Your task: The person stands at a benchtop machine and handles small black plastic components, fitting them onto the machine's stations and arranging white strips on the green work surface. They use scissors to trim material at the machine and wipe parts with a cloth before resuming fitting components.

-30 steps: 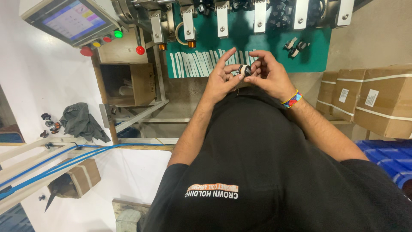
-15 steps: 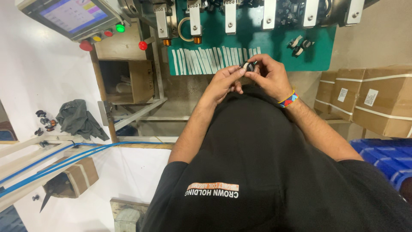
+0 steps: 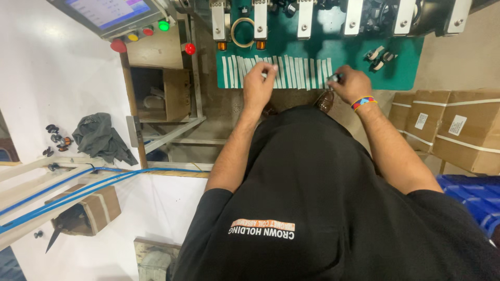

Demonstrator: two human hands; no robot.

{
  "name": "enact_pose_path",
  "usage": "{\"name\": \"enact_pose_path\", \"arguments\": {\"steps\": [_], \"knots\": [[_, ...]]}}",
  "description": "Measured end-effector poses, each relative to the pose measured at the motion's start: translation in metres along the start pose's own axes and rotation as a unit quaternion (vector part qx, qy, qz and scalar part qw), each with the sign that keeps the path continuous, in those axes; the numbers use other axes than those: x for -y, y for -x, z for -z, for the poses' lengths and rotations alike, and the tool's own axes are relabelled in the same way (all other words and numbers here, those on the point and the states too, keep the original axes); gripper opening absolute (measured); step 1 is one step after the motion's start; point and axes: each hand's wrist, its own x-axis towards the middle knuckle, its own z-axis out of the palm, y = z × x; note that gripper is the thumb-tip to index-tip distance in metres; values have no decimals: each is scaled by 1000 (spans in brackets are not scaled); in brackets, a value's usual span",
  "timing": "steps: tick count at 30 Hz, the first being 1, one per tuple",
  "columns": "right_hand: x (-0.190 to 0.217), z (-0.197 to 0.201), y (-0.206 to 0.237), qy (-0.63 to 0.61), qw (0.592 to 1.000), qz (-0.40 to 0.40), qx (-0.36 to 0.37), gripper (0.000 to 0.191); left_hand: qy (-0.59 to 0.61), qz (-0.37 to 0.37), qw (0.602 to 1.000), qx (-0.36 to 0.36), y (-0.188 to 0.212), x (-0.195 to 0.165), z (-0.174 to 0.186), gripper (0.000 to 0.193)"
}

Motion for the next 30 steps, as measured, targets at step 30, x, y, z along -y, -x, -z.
{"name": "enact_pose_path", "arguments": {"steps": [30], "knots": [[144,-72,-67,-332,935,107,59,44,167,135,976,20,-54,31,47,9]]}}
